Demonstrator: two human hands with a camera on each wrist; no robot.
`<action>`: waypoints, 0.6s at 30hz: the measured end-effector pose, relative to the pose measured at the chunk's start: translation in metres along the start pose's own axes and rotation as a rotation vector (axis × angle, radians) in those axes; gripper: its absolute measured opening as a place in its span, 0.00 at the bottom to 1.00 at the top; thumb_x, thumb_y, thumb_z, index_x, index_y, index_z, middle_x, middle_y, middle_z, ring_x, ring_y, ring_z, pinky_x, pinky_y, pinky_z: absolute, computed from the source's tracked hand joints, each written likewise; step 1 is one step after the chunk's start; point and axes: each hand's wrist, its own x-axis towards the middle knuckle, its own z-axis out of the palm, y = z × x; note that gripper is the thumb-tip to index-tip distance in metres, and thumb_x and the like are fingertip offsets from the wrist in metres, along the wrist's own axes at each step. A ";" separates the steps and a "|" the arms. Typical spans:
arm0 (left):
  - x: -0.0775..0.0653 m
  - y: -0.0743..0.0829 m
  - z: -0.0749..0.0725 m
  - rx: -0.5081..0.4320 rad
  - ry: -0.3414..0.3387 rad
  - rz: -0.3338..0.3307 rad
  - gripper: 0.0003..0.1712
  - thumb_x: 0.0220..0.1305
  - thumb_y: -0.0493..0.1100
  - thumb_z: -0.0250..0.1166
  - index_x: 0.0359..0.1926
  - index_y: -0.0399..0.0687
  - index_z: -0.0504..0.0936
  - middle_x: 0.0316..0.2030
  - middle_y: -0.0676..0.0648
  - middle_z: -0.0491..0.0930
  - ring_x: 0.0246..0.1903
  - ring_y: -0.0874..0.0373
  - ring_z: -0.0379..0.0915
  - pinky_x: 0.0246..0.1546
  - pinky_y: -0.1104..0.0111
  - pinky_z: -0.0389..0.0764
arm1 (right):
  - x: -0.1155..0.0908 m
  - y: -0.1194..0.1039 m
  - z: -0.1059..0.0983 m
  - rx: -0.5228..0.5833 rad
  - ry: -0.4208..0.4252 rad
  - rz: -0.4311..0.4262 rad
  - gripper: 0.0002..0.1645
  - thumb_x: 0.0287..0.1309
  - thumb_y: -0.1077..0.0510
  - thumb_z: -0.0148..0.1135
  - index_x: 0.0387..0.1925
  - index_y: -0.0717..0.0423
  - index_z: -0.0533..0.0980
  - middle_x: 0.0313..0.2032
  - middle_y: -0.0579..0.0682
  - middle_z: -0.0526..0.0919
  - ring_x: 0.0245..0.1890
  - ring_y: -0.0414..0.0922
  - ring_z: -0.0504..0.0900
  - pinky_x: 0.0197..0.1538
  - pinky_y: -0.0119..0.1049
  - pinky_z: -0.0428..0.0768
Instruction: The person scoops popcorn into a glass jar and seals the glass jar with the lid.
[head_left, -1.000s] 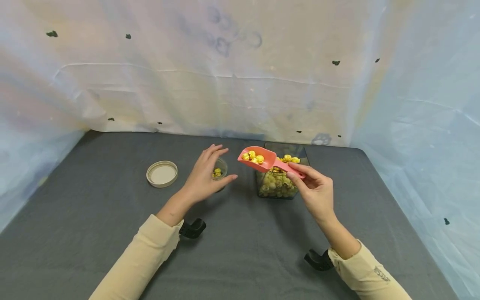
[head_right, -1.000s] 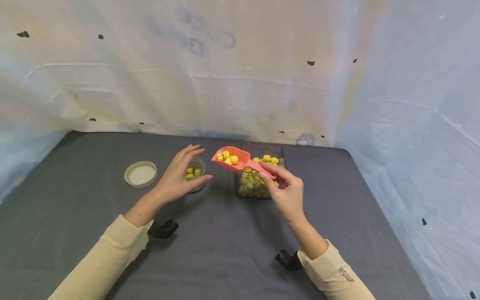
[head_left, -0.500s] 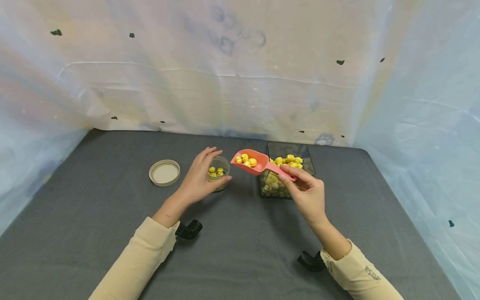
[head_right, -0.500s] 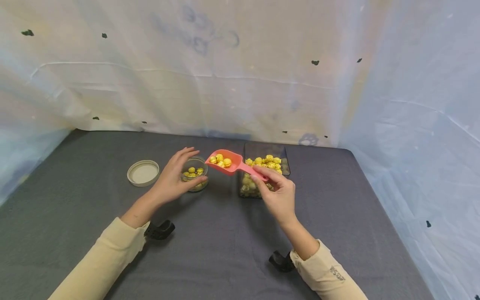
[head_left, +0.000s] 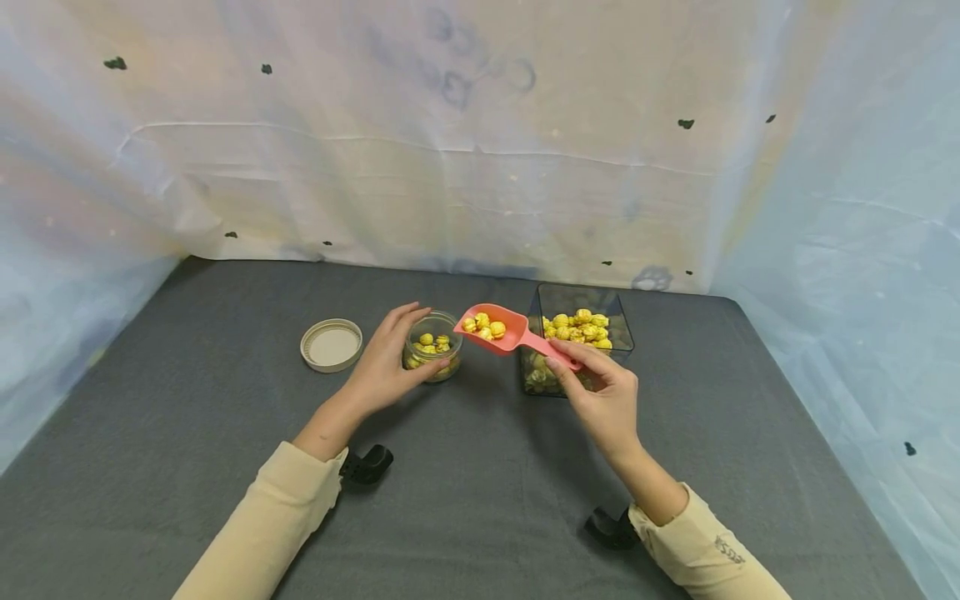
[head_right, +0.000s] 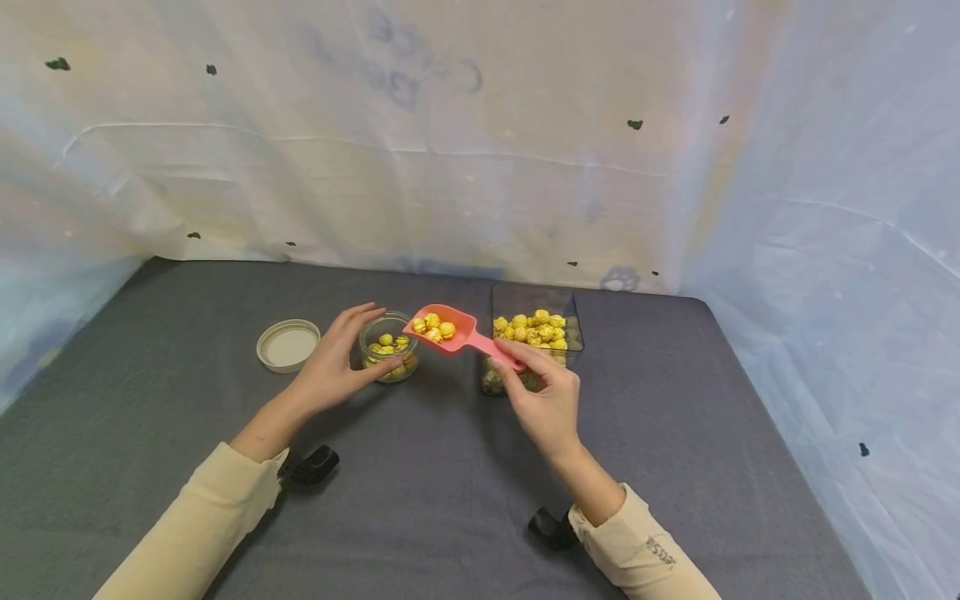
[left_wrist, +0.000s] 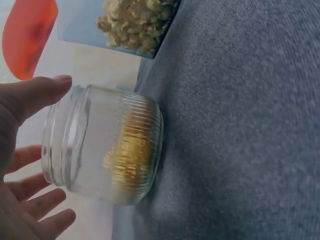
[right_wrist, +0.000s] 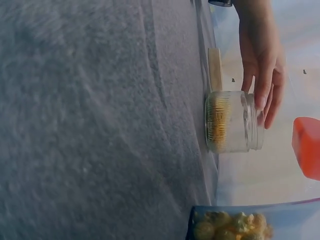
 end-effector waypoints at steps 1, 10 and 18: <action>0.000 -0.001 0.000 0.003 -0.004 -0.004 0.44 0.57 0.51 0.70 0.70 0.41 0.61 0.71 0.37 0.53 0.70 0.40 0.50 0.65 0.42 0.59 | -0.001 0.000 0.001 0.000 -0.003 0.002 0.15 0.51 0.74 0.66 0.43 0.70 0.82 0.39 0.66 0.85 0.35 0.32 0.79 0.35 0.20 0.78; -0.001 -0.006 0.001 -0.010 -0.025 -0.035 0.47 0.58 0.48 0.70 0.71 0.36 0.58 0.70 0.36 0.55 0.68 0.38 0.54 0.64 0.42 0.61 | -0.006 0.002 0.008 -0.006 -0.033 0.008 0.15 0.50 0.74 0.67 0.44 0.69 0.82 0.41 0.65 0.85 0.37 0.31 0.80 0.36 0.19 0.79; 0.000 -0.009 0.001 -0.027 -0.033 -0.058 0.49 0.57 0.47 0.71 0.72 0.37 0.56 0.68 0.35 0.57 0.67 0.38 0.56 0.64 0.43 0.62 | -0.008 0.004 0.011 -0.022 -0.054 0.024 0.16 0.50 0.72 0.68 0.44 0.67 0.83 0.40 0.62 0.85 0.35 0.31 0.80 0.33 0.19 0.78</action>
